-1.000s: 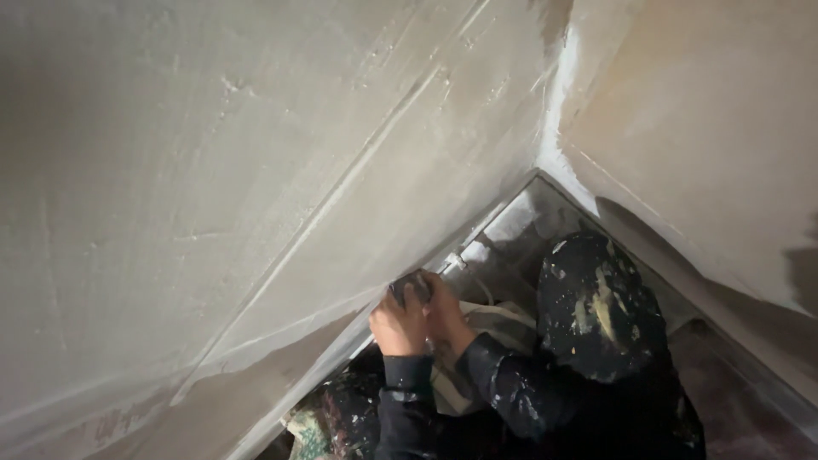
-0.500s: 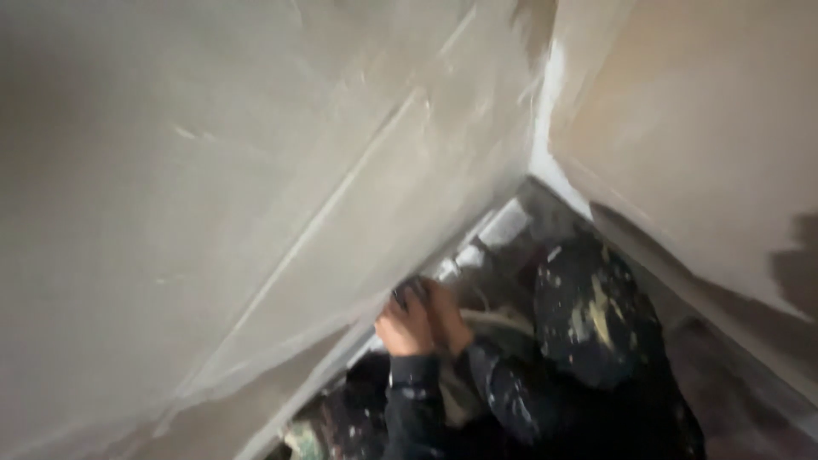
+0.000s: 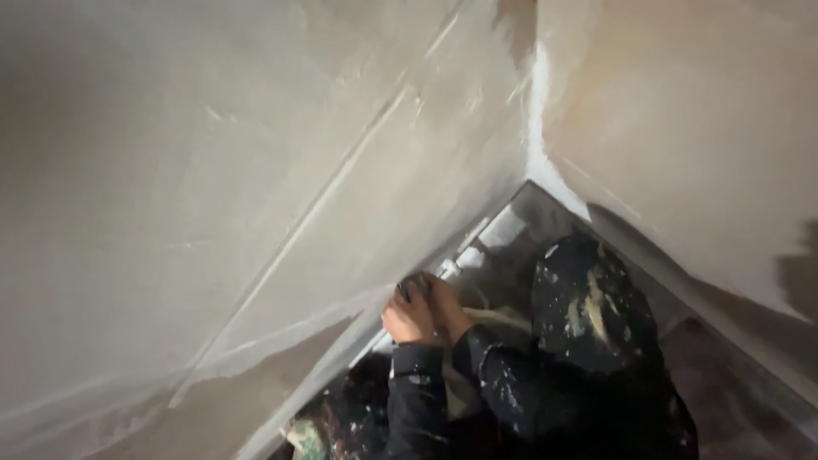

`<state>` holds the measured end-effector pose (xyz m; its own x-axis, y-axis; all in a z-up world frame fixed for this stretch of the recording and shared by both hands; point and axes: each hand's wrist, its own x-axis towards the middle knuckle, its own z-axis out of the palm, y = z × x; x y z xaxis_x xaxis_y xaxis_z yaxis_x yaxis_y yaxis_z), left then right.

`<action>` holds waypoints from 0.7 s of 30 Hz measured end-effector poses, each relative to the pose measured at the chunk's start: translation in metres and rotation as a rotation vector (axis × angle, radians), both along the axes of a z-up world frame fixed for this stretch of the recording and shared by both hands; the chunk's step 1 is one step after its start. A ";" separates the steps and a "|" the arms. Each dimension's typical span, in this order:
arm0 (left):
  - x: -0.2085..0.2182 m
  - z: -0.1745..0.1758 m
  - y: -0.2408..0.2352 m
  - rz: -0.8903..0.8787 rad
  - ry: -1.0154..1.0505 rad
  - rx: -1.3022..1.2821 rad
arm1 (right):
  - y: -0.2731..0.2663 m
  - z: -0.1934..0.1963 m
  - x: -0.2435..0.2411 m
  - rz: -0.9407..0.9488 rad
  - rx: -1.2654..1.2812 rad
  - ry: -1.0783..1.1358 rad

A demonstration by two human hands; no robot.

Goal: The person is using a putty knife to scrape and smooth filler material into the joints and seams of a wall.

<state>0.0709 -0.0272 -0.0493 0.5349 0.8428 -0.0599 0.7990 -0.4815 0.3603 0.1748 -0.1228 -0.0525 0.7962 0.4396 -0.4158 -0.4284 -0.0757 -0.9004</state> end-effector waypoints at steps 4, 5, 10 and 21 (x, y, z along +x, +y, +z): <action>0.005 -0.023 0.007 -0.039 -0.065 -0.001 | -0.060 -0.031 0.037 -0.007 0.019 0.033; -0.002 -0.029 0.006 -0.039 -0.042 -0.005 | -0.074 -0.041 0.025 0.006 0.016 0.062; 0.021 -0.054 0.014 -0.063 -0.021 -0.035 | -0.100 -0.084 0.037 -0.022 0.044 0.069; 0.010 -0.097 0.006 0.081 0.061 -0.066 | 0.002 -0.089 0.012 0.027 0.073 0.227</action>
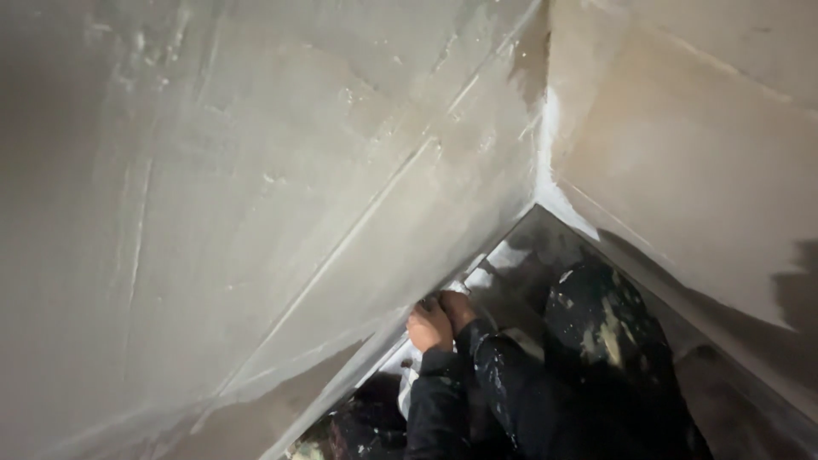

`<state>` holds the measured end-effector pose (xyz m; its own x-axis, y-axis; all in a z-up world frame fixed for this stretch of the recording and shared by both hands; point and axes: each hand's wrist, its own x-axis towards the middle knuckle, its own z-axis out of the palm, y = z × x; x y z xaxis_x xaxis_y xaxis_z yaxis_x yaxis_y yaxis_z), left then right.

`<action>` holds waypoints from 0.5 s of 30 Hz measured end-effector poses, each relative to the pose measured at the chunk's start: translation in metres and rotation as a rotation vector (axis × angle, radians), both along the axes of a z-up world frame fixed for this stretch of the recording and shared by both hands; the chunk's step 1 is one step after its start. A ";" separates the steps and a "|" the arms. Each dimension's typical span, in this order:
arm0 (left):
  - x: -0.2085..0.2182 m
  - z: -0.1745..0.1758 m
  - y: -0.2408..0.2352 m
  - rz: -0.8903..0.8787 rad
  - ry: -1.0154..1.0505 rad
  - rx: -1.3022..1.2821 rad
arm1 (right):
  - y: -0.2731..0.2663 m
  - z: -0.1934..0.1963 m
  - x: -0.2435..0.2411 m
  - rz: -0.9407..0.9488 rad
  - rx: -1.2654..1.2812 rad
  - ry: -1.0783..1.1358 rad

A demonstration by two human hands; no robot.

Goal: The person is using a putty knife to scrape and smooth filler material into the joints and seams of a wall.

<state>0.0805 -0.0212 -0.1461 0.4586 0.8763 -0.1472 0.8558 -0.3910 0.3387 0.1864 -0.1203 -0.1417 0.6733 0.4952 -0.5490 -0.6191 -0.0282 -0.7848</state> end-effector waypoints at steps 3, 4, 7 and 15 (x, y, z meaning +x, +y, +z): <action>-0.002 -0.006 -0.002 0.032 -0.014 -0.053 | 0.007 -0.034 -0.012 0.018 0.005 0.052; -0.002 -0.008 -0.001 0.023 -0.046 -0.046 | 0.009 -0.043 -0.016 0.022 0.008 0.069; -0.013 -0.041 0.008 -0.028 -0.034 -0.048 | 0.002 -0.059 -0.026 0.030 0.006 0.117; -0.045 -0.001 0.051 -0.226 -0.100 -0.589 | -0.031 -0.014 -0.011 0.111 -0.011 0.141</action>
